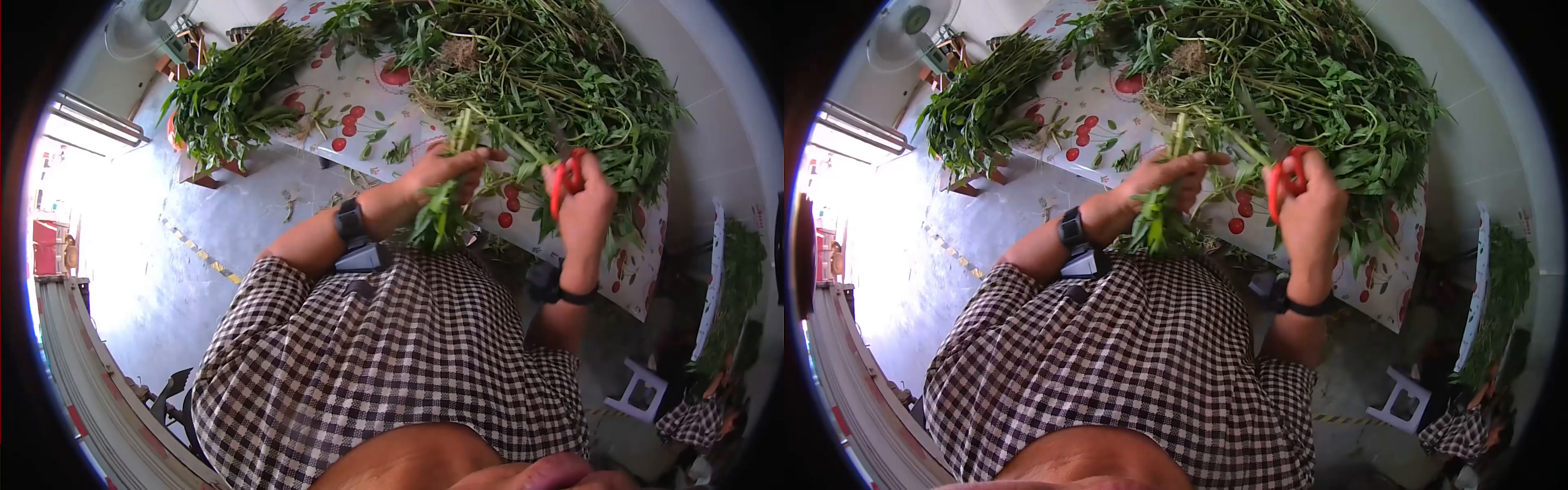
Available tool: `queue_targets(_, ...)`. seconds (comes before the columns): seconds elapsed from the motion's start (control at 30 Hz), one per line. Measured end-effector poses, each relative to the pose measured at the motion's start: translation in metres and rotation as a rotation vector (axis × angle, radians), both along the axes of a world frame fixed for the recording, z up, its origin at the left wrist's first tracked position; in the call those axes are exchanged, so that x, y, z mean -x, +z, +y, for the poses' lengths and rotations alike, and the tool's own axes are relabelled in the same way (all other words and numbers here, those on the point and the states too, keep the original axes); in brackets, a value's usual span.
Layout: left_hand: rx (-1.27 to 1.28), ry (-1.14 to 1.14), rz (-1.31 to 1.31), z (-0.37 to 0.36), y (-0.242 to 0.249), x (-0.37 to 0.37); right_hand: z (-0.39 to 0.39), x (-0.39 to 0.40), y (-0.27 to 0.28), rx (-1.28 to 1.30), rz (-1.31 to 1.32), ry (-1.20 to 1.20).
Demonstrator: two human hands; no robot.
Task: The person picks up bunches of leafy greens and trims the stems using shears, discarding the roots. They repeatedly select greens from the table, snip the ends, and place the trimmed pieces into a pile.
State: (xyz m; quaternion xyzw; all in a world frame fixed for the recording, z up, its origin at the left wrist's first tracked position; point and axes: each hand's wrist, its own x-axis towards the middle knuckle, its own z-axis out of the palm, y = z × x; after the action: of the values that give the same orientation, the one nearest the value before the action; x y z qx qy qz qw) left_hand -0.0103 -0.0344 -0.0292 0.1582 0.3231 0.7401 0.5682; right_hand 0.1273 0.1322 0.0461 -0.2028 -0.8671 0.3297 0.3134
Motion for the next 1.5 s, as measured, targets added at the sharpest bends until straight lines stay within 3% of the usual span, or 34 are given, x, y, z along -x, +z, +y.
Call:
queue_targets(0.07,0.122,0.047,0.002,0.011,0.001,-0.011,-0.02,-0.008,-0.013,-0.045,-0.076,0.025)
queue_targets(0.1,0.047,0.045,0.047,0.012,-0.003,-0.012,-0.023,-0.008,-0.024,-0.05,-0.047,0.056)
queue_targets(0.27,0.185,0.14,0.055,0.014,0.004,-0.014,-0.025,-0.004,-0.059,-0.098,0.059,0.148)
queue_targets(0.33,0.249,0.213,0.074,0.018,0.003,-0.013,-0.02,0.0,-0.064,0.012,0.063,0.123)
queue_targets(0.43,0.132,0.204,0.007,0.007,-0.014,0.001,-0.001,0.009,-0.084,0.2,0.121,0.128)
queue_targets(0.5,0.213,0.223,0.012,-0.003,-0.008,0.009,0.018,0.016,-0.091,0.279,0.001,0.102)
queue_targets(0.63,-0.225,0.104,-0.009,-0.034,0.004,0.018,0.035,0.029,-0.095,0.225,-0.153,0.124)
queue_targets(0.73,-0.312,0.135,0.259,-0.046,0.01,0.021,0.042,0.033,-0.102,0.237,-0.133,0.153)
queue_targets(0.77,-0.268,0.152,0.195,-0.048,0.011,0.02,0.043,0.033,-0.103,0.242,-0.103,0.169)
queue_targets(0.83,-0.147,0.247,0.332,-0.044,0.007,0.026,0.045,0.029,-0.1,0.299,-0.111,0.168)
queue_targets(0.9,-0.136,0.375,0.381,-0.031,0.002,0.022,0.042,0.025,-0.095,0.451,0.019,0.221)
queue_targets(0.97,0.031,0.352,0.464,-0.037,0.007,0.023,0.038,0.025,-0.09,0.609,0.199,0.307)
queue_targets(1.03,0.166,0.349,0.494,-0.035,0.02,0.018,0.035,0.022,-0.08,0.693,0.215,0.329)
queue_targets(1.17,0.096,0.304,0.606,-0.03,0.022,0.019,0.05,0.01,-0.072,0.774,0.09,0.485)
queue_targets(1.3,0.118,0.248,0.713,-0.023,0.028,0.017,0.03,0.003,-0.042,0.558,0.022,0.432)
queue_targets(1.4,0.15,0.19,0.779,-0.018,0.031,0.016,0.036,-0.003,-0.033,0.458,-0.192,0.587)
queue_targets(1.5,0.172,0.11,0.794,-0.015,0.038,0.015,0.031,-0.007,-0.026,0.506,-0.183,0.63)
